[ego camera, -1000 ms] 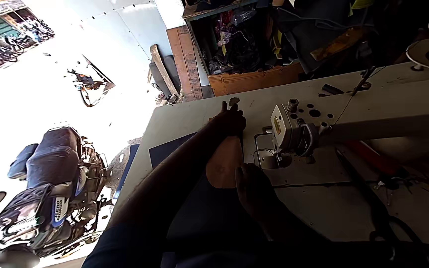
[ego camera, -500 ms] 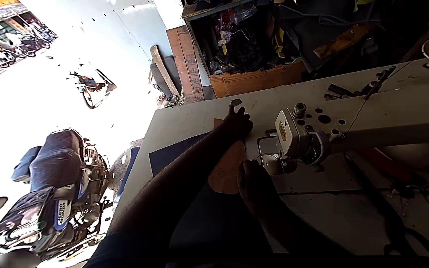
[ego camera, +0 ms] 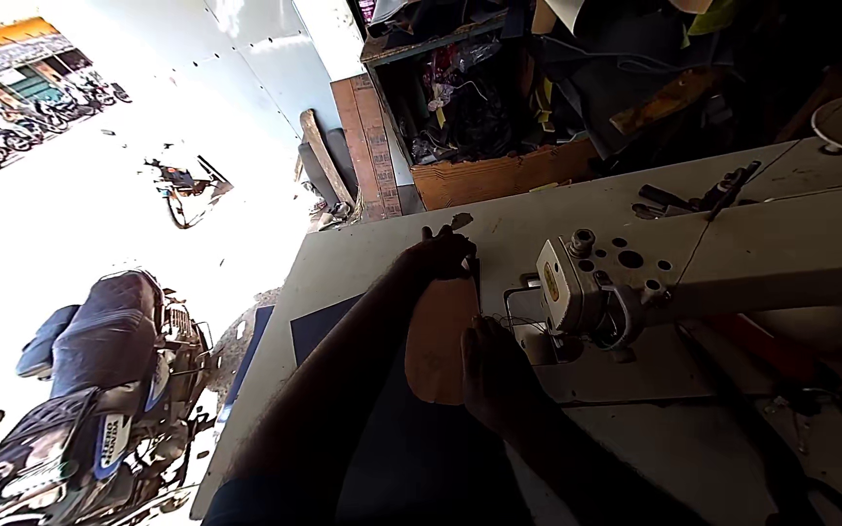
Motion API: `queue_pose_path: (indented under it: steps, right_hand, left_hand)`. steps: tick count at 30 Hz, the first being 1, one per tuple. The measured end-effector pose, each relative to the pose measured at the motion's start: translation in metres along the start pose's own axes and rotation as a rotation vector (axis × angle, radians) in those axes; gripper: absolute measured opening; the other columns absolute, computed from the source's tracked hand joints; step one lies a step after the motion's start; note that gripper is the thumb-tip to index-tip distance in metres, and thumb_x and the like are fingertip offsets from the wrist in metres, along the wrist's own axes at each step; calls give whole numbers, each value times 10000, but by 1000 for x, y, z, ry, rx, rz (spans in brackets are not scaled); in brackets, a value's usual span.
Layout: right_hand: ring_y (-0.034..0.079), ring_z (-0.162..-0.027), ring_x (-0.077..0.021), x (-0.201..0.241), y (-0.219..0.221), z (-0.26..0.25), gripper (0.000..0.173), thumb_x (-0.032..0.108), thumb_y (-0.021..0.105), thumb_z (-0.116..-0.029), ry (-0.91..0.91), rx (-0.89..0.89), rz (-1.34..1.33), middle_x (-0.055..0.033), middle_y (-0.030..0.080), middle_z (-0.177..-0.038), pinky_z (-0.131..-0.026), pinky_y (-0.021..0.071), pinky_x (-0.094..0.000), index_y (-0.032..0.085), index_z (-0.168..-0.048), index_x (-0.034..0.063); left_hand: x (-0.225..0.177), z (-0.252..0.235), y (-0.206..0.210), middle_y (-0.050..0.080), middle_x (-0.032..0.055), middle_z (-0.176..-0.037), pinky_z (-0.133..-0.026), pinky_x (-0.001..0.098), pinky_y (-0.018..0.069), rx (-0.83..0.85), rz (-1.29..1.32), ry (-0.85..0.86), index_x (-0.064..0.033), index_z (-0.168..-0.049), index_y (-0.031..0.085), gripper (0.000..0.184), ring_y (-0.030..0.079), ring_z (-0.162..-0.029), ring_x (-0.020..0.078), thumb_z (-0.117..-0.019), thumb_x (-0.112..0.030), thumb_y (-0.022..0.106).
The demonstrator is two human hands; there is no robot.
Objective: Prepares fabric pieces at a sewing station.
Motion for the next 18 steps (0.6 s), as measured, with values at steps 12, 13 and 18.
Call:
queue_pose_path:
  steps: [12,13,18]
  right_hand:
    - [643,-1123,-311,-3,-9,-9,273,76,570,-941,-2,-112,-14,-157,671,-1115,-932,546,-410,645,-1197,15]
    - [656,-1068,-303,-4,-10,-11,232,67,561,-954,-2,-149,-10,-141,674,-1060,-882,561,-396,658,-1160,22]
    - [668,-914,-278,-8,-11,-20,196,62,554,-996,11,-288,42,-113,656,-941,-730,571,-375,664,-1158,58]
  left_hand:
    - [13,-14,-1,705,48,-1141,-983,696,364,70,89,-44,-213,-1110,748,271,545,-1244,331,-998,-440,651]
    - [14,-14,-1,704,50,-1148,-984,697,360,74,94,-48,-213,-1113,749,276,541,-1250,334,-999,-443,649]
    - [17,-18,3,715,9,-1127,-988,687,366,58,72,-58,-232,-1089,752,266,546,-1245,305,-978,-460,673]
Point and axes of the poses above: each hand's wrist, its own z-axis away from the middle knuckle, its own y-axis out of the palm, x = y × z, the point moved 8 cm from there along -z, towards the middle knuckle
